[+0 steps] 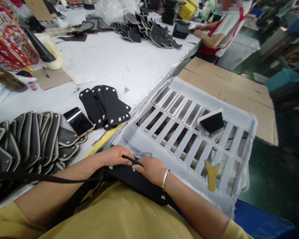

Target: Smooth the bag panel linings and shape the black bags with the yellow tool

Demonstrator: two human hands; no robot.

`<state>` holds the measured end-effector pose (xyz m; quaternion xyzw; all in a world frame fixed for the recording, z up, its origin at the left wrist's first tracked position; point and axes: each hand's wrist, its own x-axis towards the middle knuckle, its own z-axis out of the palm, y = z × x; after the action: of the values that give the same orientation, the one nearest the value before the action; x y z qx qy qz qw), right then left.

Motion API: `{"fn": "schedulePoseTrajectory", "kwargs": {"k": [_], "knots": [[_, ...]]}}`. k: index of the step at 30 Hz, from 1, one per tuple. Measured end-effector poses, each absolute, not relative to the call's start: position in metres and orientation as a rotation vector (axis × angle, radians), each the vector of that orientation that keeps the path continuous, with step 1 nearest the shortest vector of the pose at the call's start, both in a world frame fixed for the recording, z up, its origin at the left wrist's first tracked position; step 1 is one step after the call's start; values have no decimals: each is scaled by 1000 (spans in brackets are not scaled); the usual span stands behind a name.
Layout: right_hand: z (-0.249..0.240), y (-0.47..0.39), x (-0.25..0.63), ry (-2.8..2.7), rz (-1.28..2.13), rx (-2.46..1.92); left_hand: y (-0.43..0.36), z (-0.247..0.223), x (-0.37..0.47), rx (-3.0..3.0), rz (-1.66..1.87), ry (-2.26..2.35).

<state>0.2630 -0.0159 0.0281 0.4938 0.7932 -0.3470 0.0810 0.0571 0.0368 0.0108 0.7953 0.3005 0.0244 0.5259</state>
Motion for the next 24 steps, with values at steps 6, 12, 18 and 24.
{"fn": "schedulePoseTrajectory", "kwargs": {"k": [6, 12, 18, 24], "knots": [[34, -31, 294, 2306, -1241, 1489, 31, 8, 59, 1928, 38, 811], [51, -52, 332, 2214, -1130, 1588, 36, 16, 60, 2006, -57, 826], [45, -91, 359, 2115, -1352, 2004, 27, 39, 105, 2298, -165, 748], [26, -124, 359, 2137, -1550, 2236, -8, 24, 167, 2182, -95, 730]]}}
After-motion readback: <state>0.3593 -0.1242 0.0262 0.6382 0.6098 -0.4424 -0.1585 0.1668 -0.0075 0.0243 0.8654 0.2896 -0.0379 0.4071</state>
